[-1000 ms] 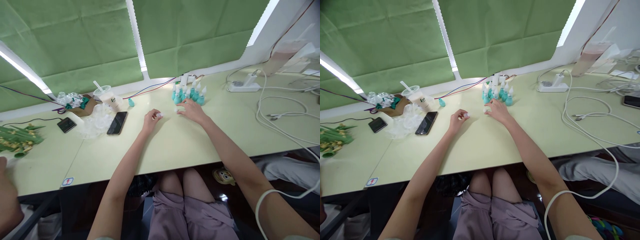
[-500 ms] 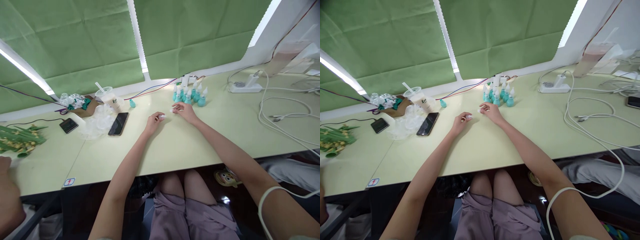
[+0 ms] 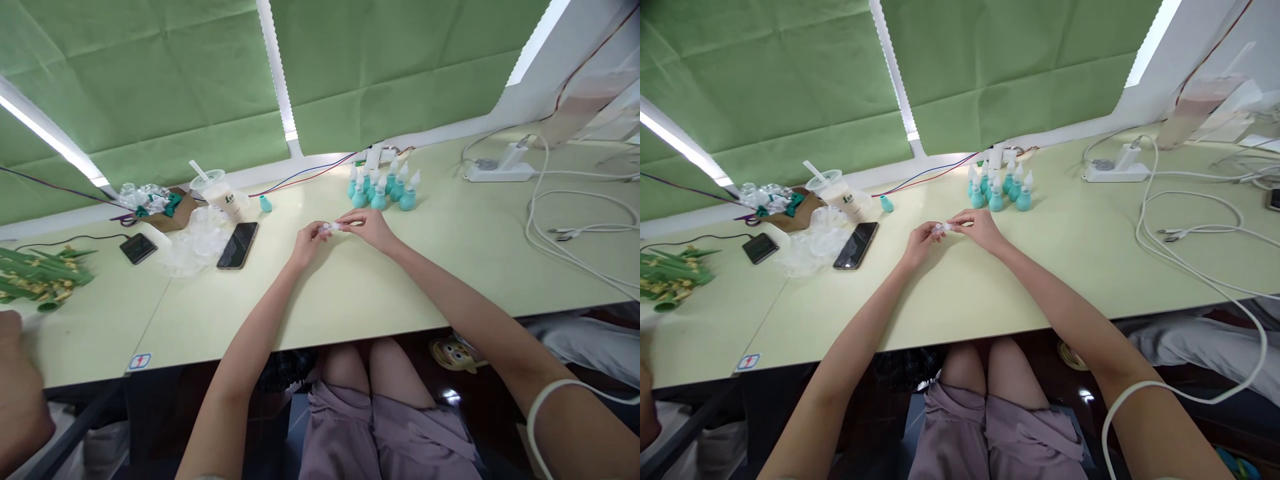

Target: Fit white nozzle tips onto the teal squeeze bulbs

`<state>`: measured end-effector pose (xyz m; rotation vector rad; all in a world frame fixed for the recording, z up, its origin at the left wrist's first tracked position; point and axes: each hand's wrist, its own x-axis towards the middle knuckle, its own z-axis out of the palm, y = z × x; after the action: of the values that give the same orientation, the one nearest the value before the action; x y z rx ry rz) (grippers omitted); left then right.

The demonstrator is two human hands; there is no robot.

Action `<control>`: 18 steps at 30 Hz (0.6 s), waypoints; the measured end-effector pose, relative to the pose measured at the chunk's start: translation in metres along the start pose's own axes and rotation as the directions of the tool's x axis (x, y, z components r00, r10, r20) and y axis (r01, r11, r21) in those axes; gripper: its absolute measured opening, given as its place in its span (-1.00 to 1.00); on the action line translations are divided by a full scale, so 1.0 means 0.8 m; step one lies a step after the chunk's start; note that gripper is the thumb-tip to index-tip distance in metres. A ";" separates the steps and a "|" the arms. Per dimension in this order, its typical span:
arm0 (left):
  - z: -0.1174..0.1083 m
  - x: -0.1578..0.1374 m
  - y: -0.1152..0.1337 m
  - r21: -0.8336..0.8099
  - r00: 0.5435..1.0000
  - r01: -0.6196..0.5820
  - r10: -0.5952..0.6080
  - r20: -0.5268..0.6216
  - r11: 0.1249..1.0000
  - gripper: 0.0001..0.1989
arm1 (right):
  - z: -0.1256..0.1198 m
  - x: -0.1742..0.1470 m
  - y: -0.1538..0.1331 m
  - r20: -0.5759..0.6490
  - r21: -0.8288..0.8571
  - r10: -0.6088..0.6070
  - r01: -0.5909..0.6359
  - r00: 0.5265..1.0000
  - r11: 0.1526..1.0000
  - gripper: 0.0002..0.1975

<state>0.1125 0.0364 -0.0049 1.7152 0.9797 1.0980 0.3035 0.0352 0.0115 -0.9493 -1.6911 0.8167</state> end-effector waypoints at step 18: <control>0.016 -0.018 0.003 0.344 0.981 -0.166 0.191 -0.041 0.924 -0.76 | 0.003 -0.006 0.001 -0.022 -0.077 -0.075 0.073 0.997 0.994 -0.92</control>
<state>0.1203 0.0193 -0.0095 2.0895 1.1278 1.1667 0.3020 0.0310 0.0082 -0.9395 -1.7356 0.6930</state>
